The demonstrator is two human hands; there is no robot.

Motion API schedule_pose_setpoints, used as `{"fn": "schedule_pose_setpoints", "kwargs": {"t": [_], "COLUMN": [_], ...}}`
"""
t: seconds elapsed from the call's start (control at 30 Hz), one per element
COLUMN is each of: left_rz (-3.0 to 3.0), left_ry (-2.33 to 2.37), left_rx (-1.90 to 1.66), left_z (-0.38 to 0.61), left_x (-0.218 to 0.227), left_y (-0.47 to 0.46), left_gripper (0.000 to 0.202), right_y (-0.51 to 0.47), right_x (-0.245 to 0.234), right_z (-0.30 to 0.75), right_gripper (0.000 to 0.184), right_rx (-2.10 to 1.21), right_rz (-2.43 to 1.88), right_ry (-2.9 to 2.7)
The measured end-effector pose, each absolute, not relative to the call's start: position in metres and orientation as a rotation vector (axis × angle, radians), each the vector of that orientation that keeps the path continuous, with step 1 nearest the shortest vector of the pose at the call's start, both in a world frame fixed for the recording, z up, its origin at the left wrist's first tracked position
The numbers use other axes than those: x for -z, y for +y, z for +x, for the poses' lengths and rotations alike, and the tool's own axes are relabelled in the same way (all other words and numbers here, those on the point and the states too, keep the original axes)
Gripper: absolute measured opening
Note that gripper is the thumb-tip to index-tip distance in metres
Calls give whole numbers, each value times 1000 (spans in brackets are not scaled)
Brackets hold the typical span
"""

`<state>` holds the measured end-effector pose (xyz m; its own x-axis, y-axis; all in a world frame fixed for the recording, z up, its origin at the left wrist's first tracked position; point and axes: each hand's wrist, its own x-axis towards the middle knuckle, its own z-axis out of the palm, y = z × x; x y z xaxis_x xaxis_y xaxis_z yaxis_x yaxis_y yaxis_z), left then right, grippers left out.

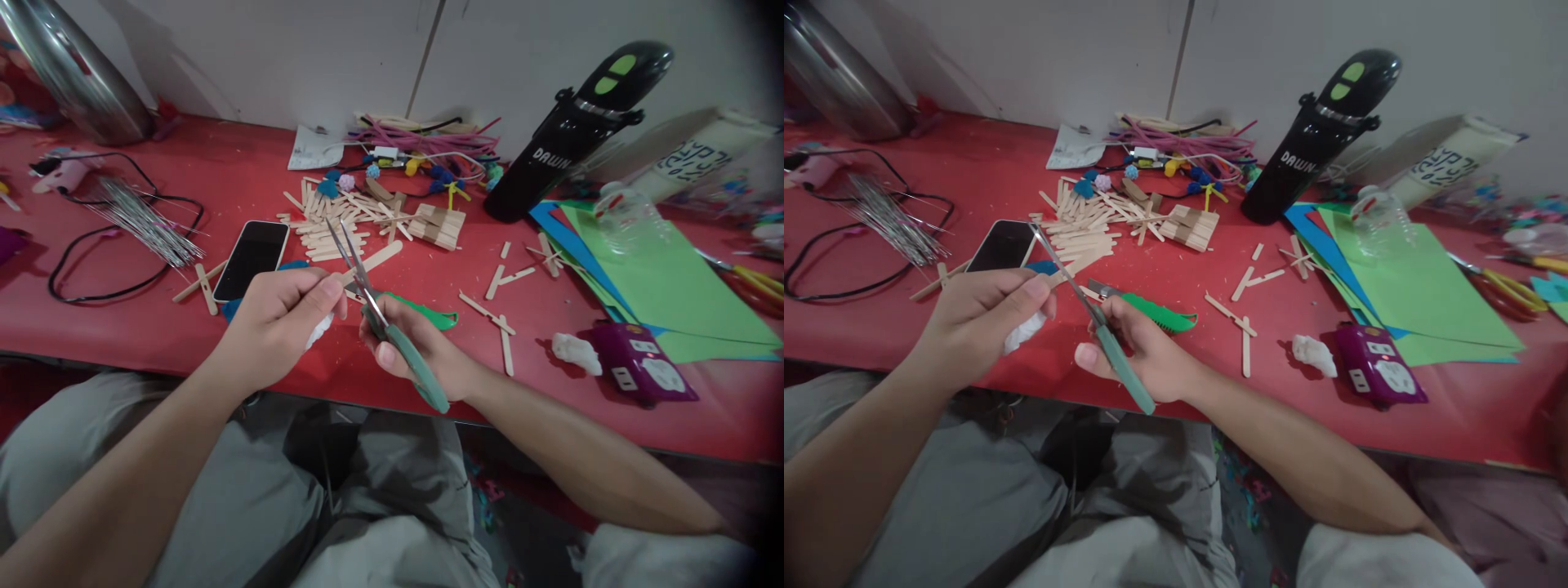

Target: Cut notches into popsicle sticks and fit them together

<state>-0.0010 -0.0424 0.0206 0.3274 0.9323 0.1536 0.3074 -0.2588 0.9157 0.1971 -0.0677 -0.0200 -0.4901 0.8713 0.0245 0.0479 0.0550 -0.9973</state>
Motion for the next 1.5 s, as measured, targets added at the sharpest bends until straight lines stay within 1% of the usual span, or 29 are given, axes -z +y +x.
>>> {"fn": "schedule_pose_setpoints", "kwargs": {"t": [0.23, 0.47, 0.93, 1.5], "left_rz": [1850, 1845, 1737, 1740], "left_ry": [1050, 1010, 968, 1039], "left_rx": [-936, -947, -939, -924], "left_z": [1, 0, 3, 4], "left_x": [-19, -16, -10, -15], "left_y": [-41, -40, -38, -41], "left_gripper": [32, 33, 35, 34], "right_y": [-68, -68, -66, -66], "right_x": [20, 22, 28, 27], "right_z": [198, 195, 195, 195], "right_gripper": [56, 57, 53, 55], "right_rx": [-1496, -1524, -1528, -1538], "right_rz": [-912, -925, -891, -897], "right_ry": [-1709, -1645, -1586, -1580]}}
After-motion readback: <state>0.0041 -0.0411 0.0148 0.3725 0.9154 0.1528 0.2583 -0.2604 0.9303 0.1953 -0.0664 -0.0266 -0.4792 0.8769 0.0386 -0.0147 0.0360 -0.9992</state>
